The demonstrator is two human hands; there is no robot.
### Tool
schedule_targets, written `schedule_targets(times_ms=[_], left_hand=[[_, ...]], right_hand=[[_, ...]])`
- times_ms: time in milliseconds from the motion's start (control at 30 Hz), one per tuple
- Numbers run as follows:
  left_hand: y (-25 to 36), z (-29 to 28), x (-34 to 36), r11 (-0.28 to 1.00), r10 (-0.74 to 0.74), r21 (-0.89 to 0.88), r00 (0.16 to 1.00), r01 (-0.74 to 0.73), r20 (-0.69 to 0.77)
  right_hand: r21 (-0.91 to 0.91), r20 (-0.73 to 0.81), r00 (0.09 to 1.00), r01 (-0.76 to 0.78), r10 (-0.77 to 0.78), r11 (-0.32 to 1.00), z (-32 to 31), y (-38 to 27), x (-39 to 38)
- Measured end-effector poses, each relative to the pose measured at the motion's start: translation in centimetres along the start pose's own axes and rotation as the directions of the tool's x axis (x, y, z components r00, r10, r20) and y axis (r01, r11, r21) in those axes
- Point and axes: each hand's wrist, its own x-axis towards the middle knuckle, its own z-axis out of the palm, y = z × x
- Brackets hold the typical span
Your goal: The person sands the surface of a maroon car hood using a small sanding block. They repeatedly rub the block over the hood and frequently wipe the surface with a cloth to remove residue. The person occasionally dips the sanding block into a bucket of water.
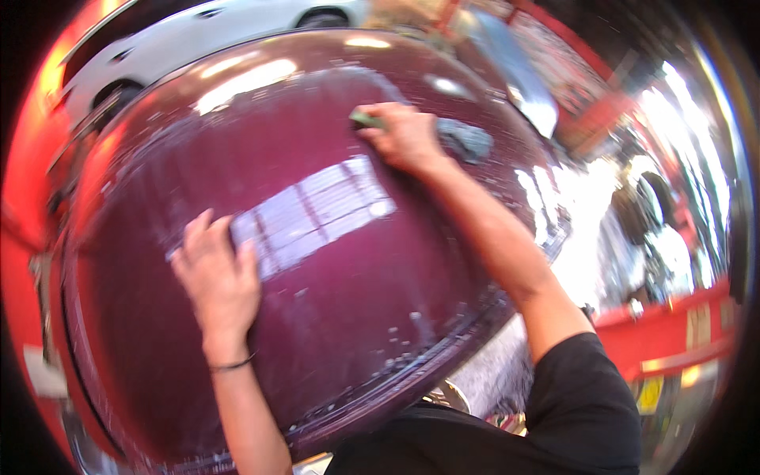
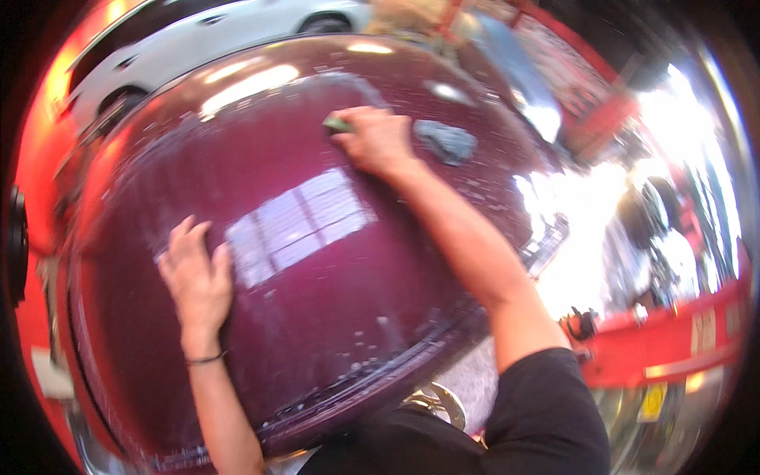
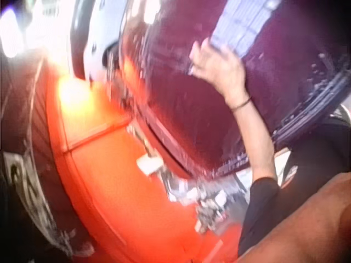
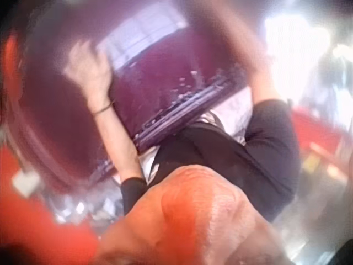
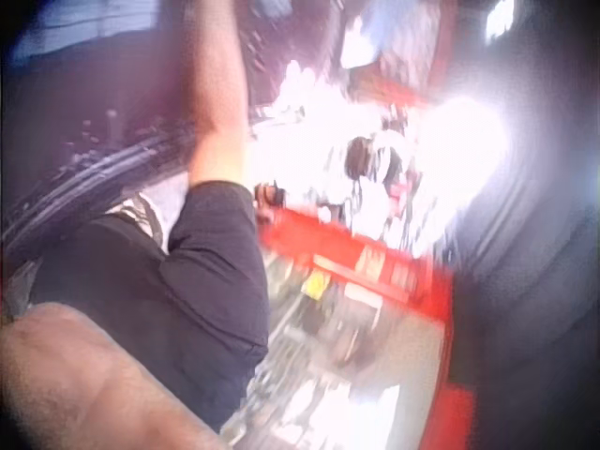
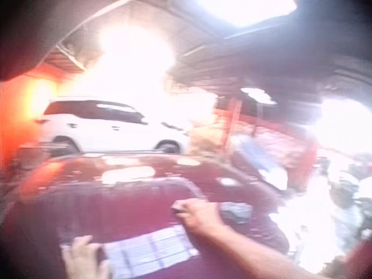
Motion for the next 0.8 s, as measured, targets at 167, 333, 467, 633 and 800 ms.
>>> schedule_targets(times_ms=[167,333,467,633,800], left_hand=[[-0.3,0.8,0.1,0.998,-0.068,0.005,0.995,0.068,0.070],[-1.2,1.2,-0.2,0.999,-0.045,-0.008,0.996,0.045,0.075],[-1.4,1.4,-0.1,0.998,-0.060,0.014,0.995,0.059,0.075],[-1.0,1.1,0.1,0.999,-0.047,-0.010,0.997,0.048,0.058],[-0.6,0.6,0.1,0.999,-0.015,-0.049,0.999,0.018,0.049]], right_hand=[[-0.125,0.075,0.955,-0.275,0.286,0.953,2.0,-1.2,7.3],[-0.156,0.049,0.943,-0.320,0.331,0.935,3.4,-2.3,9.1],[-0.015,0.008,0.994,-0.112,0.112,0.994,1.1,-3.7,0.1],[0.013,-0.045,0.995,-0.090,0.090,0.996,0.7,-4.4,-1.2],[-0.219,0.133,0.925,-0.324,0.357,0.921,4.1,-3.4,11.1]])
